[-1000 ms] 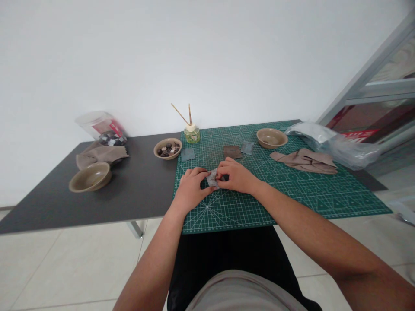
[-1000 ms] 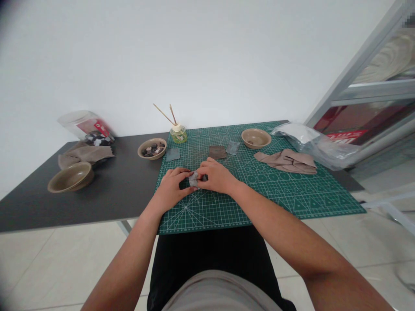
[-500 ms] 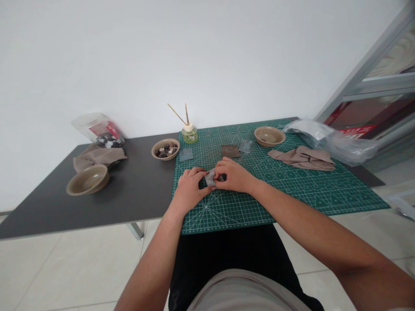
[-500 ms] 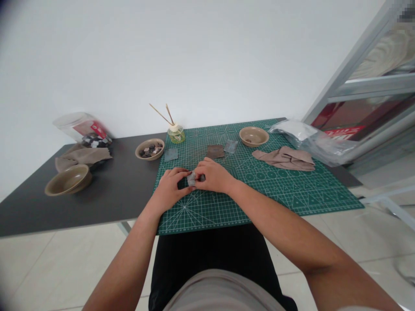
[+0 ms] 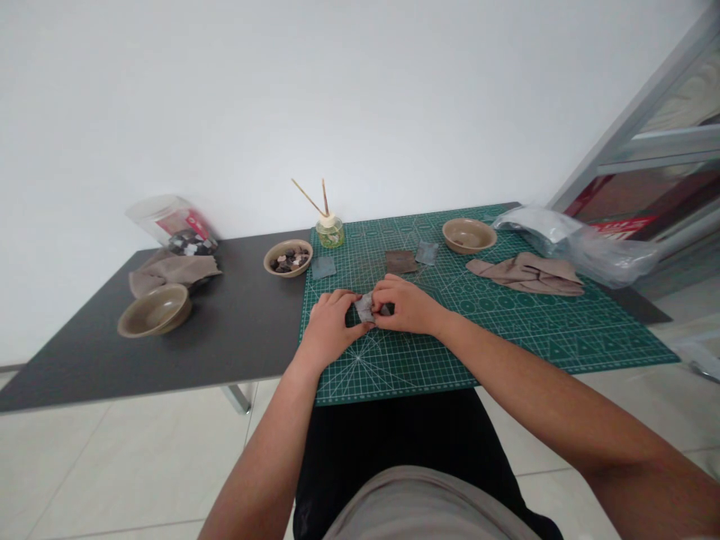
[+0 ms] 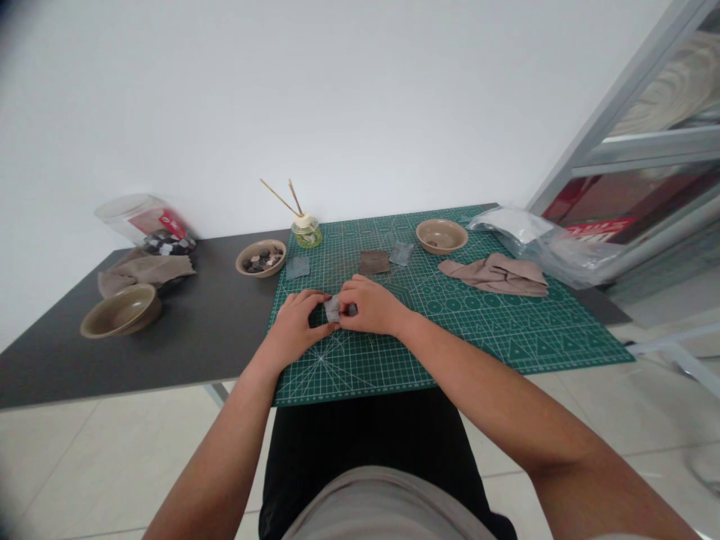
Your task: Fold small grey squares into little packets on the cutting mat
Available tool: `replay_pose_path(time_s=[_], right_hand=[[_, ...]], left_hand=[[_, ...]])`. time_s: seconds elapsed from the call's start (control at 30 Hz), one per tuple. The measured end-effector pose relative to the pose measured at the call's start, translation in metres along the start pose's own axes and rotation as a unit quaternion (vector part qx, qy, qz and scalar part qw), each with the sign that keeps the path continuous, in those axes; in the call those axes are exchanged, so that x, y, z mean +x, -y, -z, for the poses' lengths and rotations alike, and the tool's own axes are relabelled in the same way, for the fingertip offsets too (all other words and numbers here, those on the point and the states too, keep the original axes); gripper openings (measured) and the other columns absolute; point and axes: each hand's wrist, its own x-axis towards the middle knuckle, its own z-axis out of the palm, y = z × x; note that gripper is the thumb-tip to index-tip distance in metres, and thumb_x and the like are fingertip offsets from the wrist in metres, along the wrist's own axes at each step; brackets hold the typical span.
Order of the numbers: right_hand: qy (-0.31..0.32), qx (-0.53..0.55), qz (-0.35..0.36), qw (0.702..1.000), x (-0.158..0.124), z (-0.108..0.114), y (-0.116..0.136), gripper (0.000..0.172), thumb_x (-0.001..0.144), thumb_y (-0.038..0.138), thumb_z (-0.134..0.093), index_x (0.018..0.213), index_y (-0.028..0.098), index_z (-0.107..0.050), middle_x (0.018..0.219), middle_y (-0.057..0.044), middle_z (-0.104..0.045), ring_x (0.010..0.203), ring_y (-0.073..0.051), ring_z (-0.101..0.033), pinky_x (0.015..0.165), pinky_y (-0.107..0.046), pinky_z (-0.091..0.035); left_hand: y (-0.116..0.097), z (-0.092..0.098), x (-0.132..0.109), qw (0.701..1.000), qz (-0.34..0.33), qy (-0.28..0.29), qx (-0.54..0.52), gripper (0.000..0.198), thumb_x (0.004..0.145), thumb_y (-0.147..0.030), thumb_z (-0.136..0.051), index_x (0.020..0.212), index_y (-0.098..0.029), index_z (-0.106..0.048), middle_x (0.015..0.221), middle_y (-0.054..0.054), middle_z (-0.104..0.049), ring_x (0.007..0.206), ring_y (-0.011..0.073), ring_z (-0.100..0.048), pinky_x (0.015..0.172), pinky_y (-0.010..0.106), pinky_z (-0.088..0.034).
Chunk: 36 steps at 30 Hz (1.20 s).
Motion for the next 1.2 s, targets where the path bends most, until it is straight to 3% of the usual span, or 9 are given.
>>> replay_pose_path(time_s=[0.1, 0.2, 0.43, 0.67, 0.93, 1.07, 1.2], right_hand=[[0.021, 0.021, 0.027, 0.999, 0.001, 0.001, 0.0, 0.006, 0.081, 0.02, -0.07, 0.076, 0.019, -0.066, 0.09, -0.002, -0.07, 0.084, -0.018, -0.055, 0.084, -0.033, -0.04], [0.005, -0.009, 0.009, 1.0, 0.003, -0.003, -0.003, 0.004, 0.086, 0.022, -0.066, 0.084, 0.019, -0.068, 0.094, -0.003, -0.071, 0.087, -0.018, -0.056, 0.086, -0.035, -0.039], [-0.032, -0.047, -0.04, 0.998, 0.003, -0.009, -0.009, 0.004, 0.084, 0.021, -0.067, 0.08, 0.019, -0.067, 0.09, -0.004, -0.068, 0.086, -0.019, -0.055, 0.083, -0.035, -0.039], [-0.003, -0.017, 0.0, 1.0, 0.005, -0.006, -0.001, 0.007, 0.087, 0.019, -0.063, 0.085, 0.02, -0.07, 0.095, -0.004, -0.073, 0.087, -0.019, -0.06, 0.086, -0.037, -0.039], [0.013, 0.005, -0.004, 1.0, 0.003, 0.003, 0.0, 0.01, 0.078, 0.019, -0.07, 0.07, 0.02, -0.065, 0.086, -0.002, -0.07, 0.08, -0.018, -0.056, 0.083, -0.034, -0.04], [-0.006, -0.011, -0.006, 1.0, 0.004, -0.001, -0.003, 0.008, 0.083, 0.017, -0.065, 0.076, 0.02, -0.066, 0.092, -0.003, -0.072, 0.084, -0.019, -0.058, 0.085, -0.036, -0.039], [0.031, 0.028, 0.018, 0.999, 0.005, 0.0, 0.002, 0.006, 0.084, 0.018, -0.066, 0.078, 0.021, -0.068, 0.094, -0.002, -0.074, 0.084, -0.018, -0.06, 0.085, -0.036, -0.039]], left_hand=[[-0.001, 0.0, 0.0, 1.0, -0.001, 0.002, 0.0, 0.044, 0.081, -0.045, -0.067, 0.118, -0.023, -0.062, 0.125, 0.005, -0.061, 0.112, 0.0267, -0.052, 0.098, 0.043, -0.042], [-0.001, 0.0, -0.001, 1.0, -0.004, -0.003, -0.002, 0.043, 0.082, -0.047, -0.066, 0.118, -0.023, -0.062, 0.124, 0.005, -0.061, 0.111, 0.0263, -0.052, 0.099, 0.043, -0.042], [-0.002, 0.0, -0.001, 1.0, 0.0, -0.006, -0.002, 0.045, 0.082, -0.048, -0.067, 0.119, -0.024, -0.062, 0.128, 0.005, -0.06, 0.113, 0.0266, -0.052, 0.099, 0.043, -0.042], [-0.001, -0.001, 0.0, 1.0, 0.004, -0.009, -0.01, 0.044, 0.082, -0.049, -0.066, 0.118, -0.025, -0.063, 0.128, 0.005, -0.061, 0.113, 0.0269, -0.052, 0.1, 0.044, -0.042], [0.0, 0.001, -0.001, 1.0, -0.01, -0.001, -0.003, 0.046, 0.081, -0.046, -0.067, 0.121, -0.024, -0.062, 0.127, 0.006, -0.06, 0.114, 0.0271, -0.052, 0.1, 0.044, -0.042], [0.001, 0.002, -0.001, 1.0, -0.014, 0.004, -0.018, 0.048, 0.08, -0.048, -0.068, 0.121, -0.024, -0.062, 0.124, 0.006, -0.06, 0.113, 0.0265, -0.053, 0.1, 0.045, -0.043], [0.003, 0.002, 0.0, 1.0, -0.01, 0.01, -0.025, 0.047, 0.079, -0.046, -0.069, 0.121, -0.025, -0.062, 0.126, 0.006, -0.059, 0.115, 0.0268, -0.052, 0.102, 0.045, -0.042]])
